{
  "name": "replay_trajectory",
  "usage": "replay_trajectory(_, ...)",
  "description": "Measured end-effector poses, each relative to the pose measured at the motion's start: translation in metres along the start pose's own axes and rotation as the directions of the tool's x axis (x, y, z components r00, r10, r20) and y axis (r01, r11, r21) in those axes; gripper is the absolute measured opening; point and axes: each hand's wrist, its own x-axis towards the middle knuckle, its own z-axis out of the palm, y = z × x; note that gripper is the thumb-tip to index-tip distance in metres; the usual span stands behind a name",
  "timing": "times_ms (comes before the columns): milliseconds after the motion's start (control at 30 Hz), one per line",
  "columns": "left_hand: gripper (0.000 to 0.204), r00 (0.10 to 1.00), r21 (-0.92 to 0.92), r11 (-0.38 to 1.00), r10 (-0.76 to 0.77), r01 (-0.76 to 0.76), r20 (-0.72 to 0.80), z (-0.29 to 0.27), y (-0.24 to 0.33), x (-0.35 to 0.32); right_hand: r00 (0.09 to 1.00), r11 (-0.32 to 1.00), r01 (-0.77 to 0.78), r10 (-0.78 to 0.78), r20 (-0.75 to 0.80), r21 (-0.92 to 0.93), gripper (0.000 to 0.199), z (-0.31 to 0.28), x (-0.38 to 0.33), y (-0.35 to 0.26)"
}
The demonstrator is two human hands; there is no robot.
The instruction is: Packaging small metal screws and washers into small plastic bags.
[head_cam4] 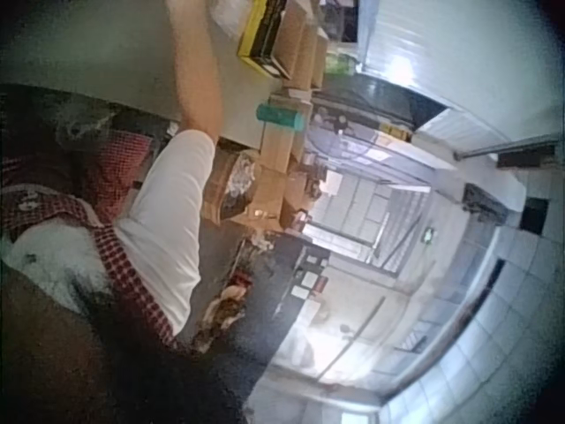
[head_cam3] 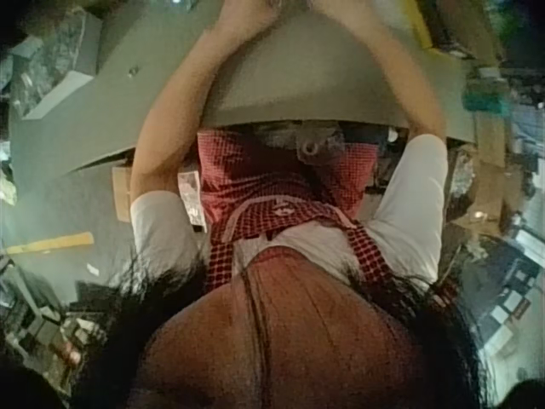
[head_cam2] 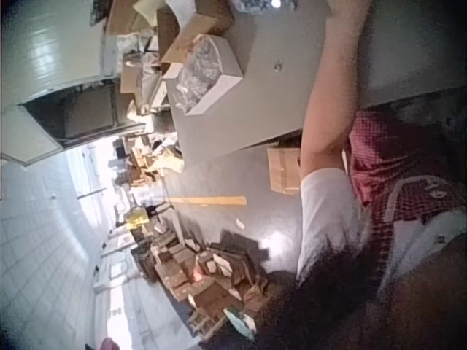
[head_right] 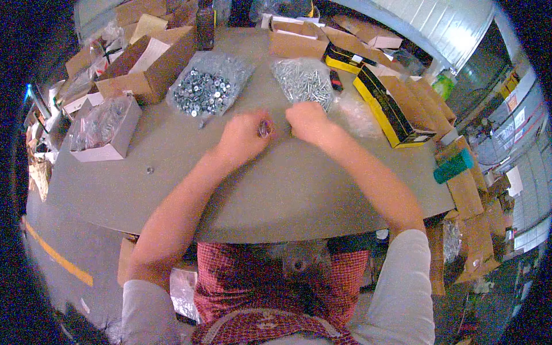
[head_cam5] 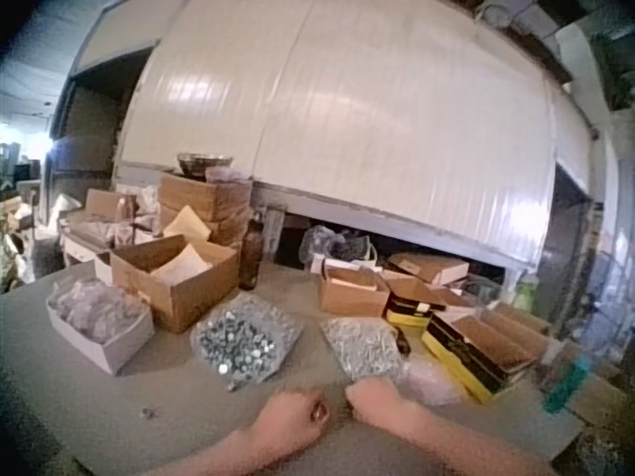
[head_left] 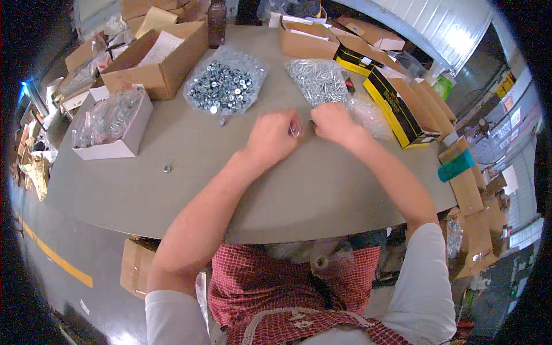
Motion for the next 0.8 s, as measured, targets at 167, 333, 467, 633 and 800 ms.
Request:
replay_trajectory(167, 0.018, 0.992, -0.163, 0.979, -0.126, 0.12, -0.025, 0.002, 0.006, 0.0, 0.959, 0.664, -0.167, 0.282, -0.036, 0.729, 0.016, -0.025, -0.019, 0.006)
replay_trajectory(333, 0.027, 0.969, -0.342, 0.906, -0.225, 0.248, 0.106, 0.003, 0.01, 0.001, 0.959, 0.111, 0.049, 0.273, -0.077, 0.993, 0.014, -0.051, -0.035, -0.011)
replay_trajectory(467, 0.029, 0.969, -0.456, 0.856, -0.202, 0.245, 0.141, 0.01, 0.005, 0.002, 0.968, 0.234, 0.141, 0.172, -0.184, 0.962, 0.019, -0.046, -0.036, -0.012)
replay_trajectory(633, 0.028, 0.95, -0.372, 0.877, -0.251, 0.305, 0.188, 0.007, 0.012, 0.001, 0.92, 0.497, 0.233, 0.166, -0.355, 0.836, 0.023, -0.05, -0.037, -0.01)
replay_trajectory(800, 0.027, 0.958, -0.43, 0.856, -0.244, 0.285, 0.15, 0.007, 0.008, -0.002, 0.875, 0.637, 0.318, 0.086, -0.475, 0.702, 0.029, -0.076, -0.036, -0.022)
